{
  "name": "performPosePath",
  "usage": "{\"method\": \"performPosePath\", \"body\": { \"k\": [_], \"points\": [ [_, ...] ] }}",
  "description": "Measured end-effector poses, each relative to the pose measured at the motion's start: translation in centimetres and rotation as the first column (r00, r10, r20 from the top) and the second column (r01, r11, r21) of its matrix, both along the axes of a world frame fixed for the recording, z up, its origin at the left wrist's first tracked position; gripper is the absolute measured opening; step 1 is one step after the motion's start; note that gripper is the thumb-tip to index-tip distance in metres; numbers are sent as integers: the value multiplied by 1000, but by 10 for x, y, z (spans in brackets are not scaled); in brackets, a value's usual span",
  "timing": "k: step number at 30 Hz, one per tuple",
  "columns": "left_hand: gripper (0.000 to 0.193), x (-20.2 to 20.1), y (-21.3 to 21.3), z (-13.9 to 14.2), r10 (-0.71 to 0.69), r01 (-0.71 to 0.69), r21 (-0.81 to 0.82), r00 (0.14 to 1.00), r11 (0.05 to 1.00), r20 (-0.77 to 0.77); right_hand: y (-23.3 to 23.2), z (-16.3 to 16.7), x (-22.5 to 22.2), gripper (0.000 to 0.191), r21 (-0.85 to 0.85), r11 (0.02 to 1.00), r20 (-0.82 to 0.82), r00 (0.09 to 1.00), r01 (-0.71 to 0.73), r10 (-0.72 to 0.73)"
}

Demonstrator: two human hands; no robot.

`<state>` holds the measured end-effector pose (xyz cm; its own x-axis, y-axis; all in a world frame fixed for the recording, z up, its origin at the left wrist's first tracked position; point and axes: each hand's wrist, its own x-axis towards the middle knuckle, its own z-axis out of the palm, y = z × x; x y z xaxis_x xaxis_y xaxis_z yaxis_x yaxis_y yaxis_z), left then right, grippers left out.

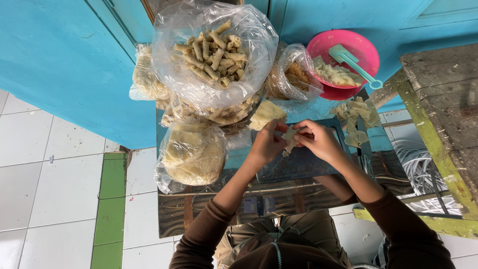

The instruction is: The person cuts a sheet of dough into smaller pieces with a knife on a cutting board, then folds and presses each piece by hand and places the folded pieces aside, with finished rolled dough pieces accumulating in a large plastic bag on the table.

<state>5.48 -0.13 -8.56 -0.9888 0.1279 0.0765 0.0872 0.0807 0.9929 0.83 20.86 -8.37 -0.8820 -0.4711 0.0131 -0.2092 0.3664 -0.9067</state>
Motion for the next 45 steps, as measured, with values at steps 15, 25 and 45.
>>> {"method": "performPosePath", "body": {
  "k": [15,25,45],
  "points": [
    [35,17,16,-4,170,-281,-426,945,860,-281,-18,13,30,39,139,982,-186,978,126,-99],
    [21,19,24,-11,180,-392,-584,904,711,-388,-21,14,32,42,163,974,-328,939,158,-98],
    [32,17,25,-9,220,-362,-435,913,824,-342,2,65,-86,22,404,705,-888,435,583,148]
  ]
}}
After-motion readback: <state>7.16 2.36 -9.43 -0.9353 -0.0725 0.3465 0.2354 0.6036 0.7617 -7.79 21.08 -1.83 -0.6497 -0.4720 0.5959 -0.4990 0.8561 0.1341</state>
